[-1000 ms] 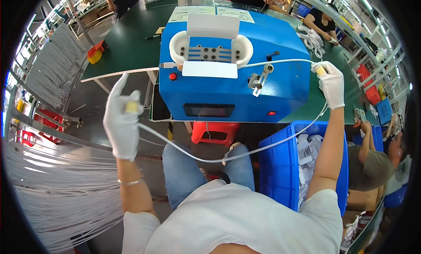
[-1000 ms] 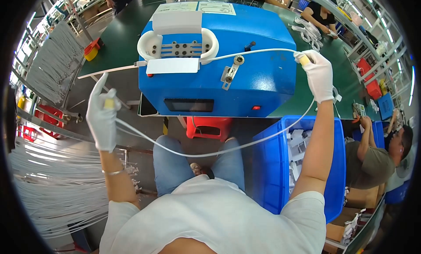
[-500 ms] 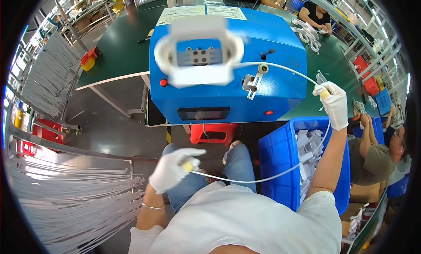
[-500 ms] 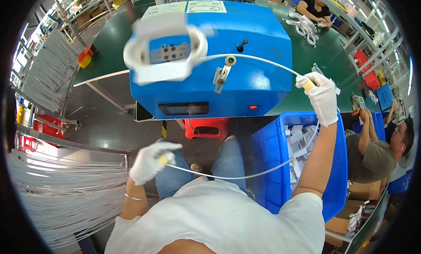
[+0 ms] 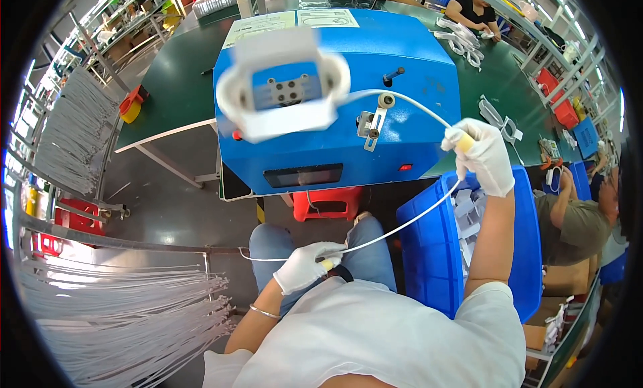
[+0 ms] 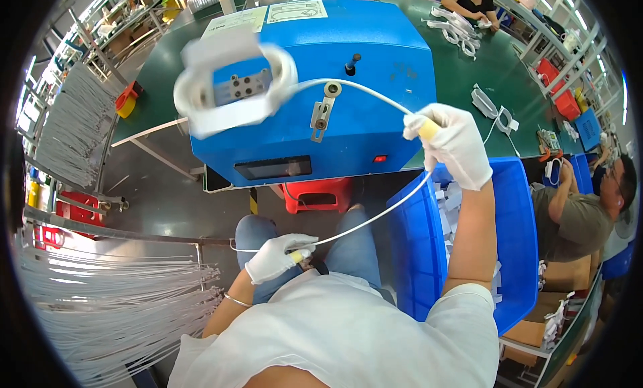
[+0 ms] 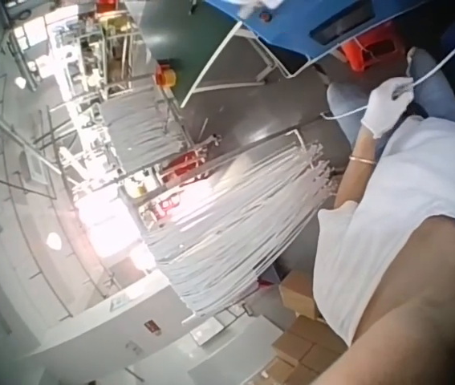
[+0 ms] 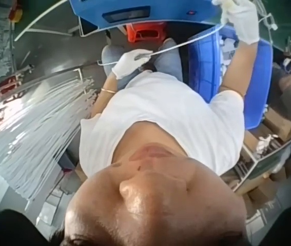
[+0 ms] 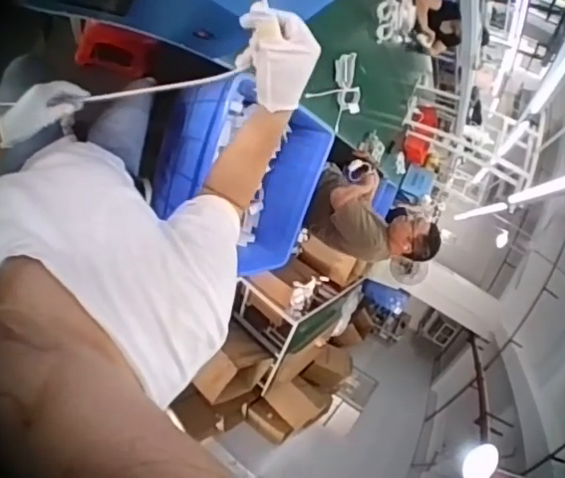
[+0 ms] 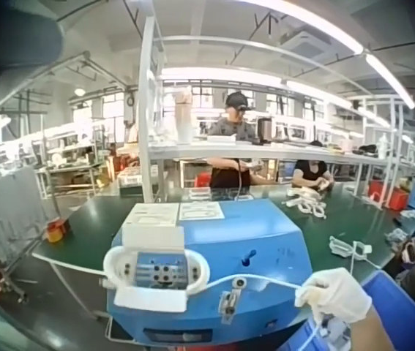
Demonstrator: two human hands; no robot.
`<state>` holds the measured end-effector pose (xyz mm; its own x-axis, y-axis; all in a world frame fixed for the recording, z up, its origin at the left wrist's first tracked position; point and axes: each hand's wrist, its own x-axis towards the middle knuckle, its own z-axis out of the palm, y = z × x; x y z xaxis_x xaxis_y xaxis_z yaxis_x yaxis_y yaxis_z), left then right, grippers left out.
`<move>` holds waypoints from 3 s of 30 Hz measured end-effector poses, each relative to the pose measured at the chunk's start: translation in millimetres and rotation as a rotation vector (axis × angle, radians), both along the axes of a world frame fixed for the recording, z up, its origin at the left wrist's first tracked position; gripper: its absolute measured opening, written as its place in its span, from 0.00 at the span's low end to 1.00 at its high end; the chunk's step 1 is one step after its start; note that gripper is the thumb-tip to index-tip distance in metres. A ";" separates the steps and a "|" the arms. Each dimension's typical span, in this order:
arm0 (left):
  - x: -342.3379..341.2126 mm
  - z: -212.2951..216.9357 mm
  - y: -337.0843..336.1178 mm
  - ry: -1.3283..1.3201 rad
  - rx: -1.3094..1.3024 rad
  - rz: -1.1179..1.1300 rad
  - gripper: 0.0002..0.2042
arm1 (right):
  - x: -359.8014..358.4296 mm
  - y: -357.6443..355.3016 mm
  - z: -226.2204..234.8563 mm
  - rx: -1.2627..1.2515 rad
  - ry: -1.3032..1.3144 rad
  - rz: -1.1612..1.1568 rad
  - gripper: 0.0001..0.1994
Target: The person processes electrical cables using a cable processing machine, then sorts the processed cable bundles into a blue bin.
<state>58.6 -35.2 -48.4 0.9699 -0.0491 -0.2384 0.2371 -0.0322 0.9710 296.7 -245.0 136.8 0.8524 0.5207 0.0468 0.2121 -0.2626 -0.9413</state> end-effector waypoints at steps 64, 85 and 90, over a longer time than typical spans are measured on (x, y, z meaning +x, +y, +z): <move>88.9 252.0 133.0 -0.600 1.431 0.398 0.08 | -9.6 173.4 56.0 -0.316 -1.566 0.289 0.07; 112.4 226.2 132.7 -0.705 1.217 0.363 0.12 | -2.2 185.1 54.2 0.086 -0.999 0.514 0.06; 113.3 216.4 137.4 -0.860 1.180 0.398 0.09 | -2.8 185.4 59.4 0.069 -1.122 0.494 0.07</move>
<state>171.9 102.2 168.0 0.7339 0.0510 0.6773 -0.1919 -0.9410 0.2788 293.9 -59.6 196.2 0.0335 0.7438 0.6675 0.9761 0.1192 -0.1817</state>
